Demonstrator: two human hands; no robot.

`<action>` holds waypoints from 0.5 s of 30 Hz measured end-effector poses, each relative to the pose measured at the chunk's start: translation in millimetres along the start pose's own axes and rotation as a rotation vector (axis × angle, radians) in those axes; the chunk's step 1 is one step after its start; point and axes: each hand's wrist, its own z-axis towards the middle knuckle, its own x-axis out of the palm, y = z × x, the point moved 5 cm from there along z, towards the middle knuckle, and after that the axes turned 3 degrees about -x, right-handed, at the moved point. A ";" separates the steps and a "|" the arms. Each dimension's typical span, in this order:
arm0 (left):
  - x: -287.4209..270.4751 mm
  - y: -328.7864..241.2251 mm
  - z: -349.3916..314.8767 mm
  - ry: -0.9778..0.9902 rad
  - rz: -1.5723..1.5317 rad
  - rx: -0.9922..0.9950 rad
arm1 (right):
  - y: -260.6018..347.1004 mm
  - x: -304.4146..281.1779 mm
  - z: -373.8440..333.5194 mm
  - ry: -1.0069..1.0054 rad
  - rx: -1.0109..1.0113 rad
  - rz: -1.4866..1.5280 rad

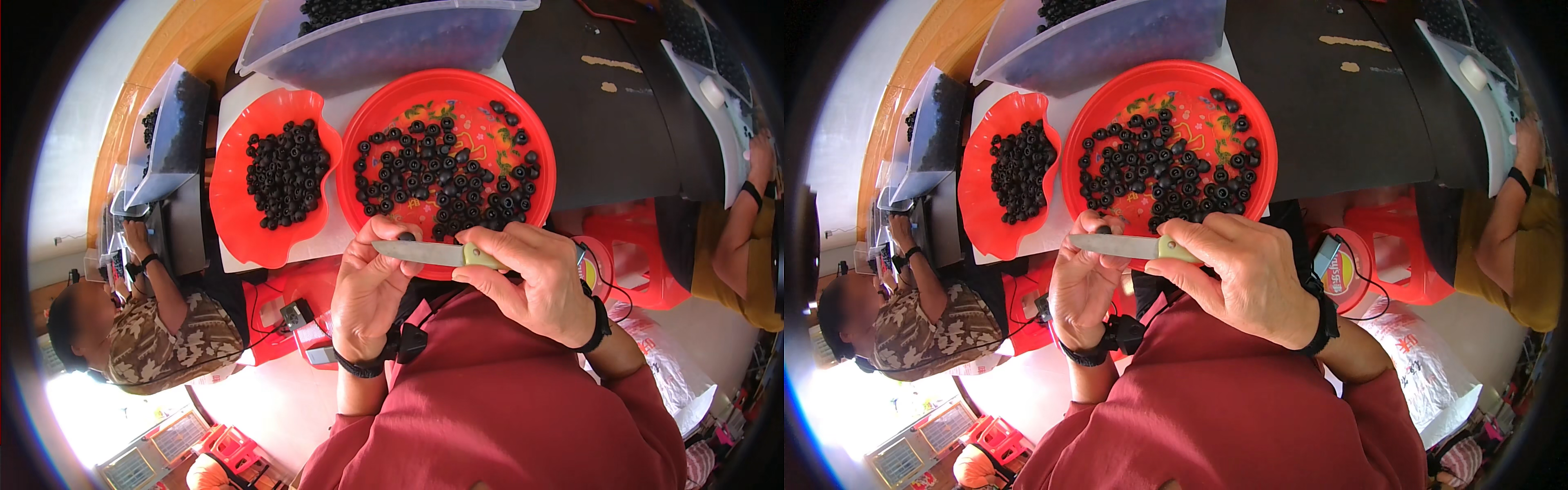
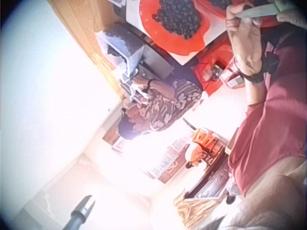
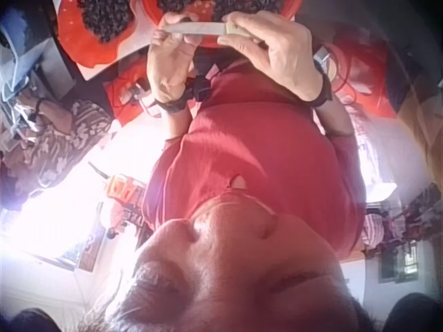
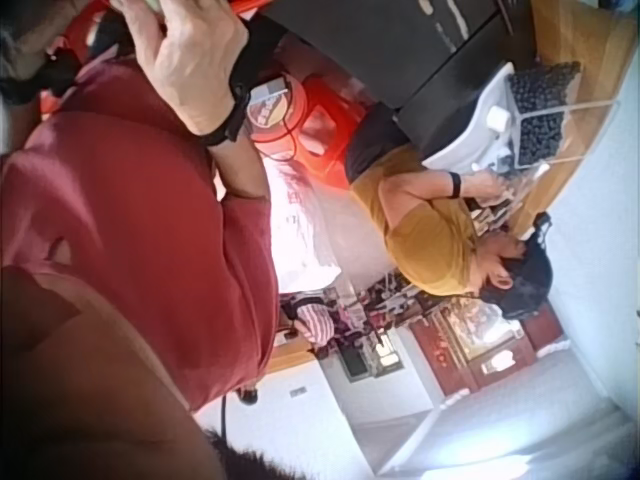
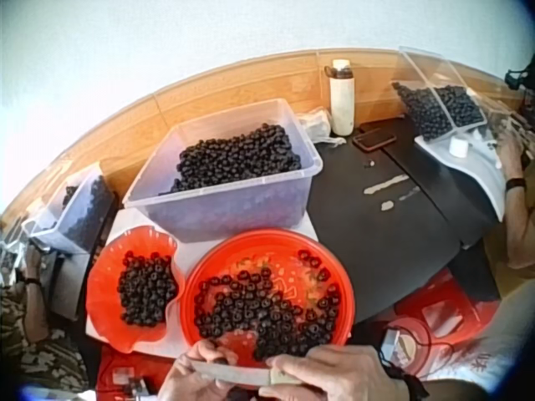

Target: Using a small knife to process and cut black grapes or similar small fruits on a red tray.

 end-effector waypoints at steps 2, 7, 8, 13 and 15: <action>0.3 0.0 -0.1 -0.017 0.012 0.002 | -0.7 -0.1 0.1 0.016 0.022 -0.006; -0.6 0.5 0.0 -0.065 0.032 0.007 | -3.9 -0.6 -0.4 0.036 0.066 0.010; -1.4 0.7 -0.1 -0.056 0.011 -0.005 | -4.1 -1.7 -0.1 0.035 0.063 0.016; 15.8 -5.8 -9.8 0.009 0.059 -0.019 | -24.1 -20.0 3.2 -0.107 0.165 -0.022; 13.9 -4.9 -4.2 -0.032 0.039 -0.012 | -15.0 -22.5 4.2 -0.081 0.179 0.057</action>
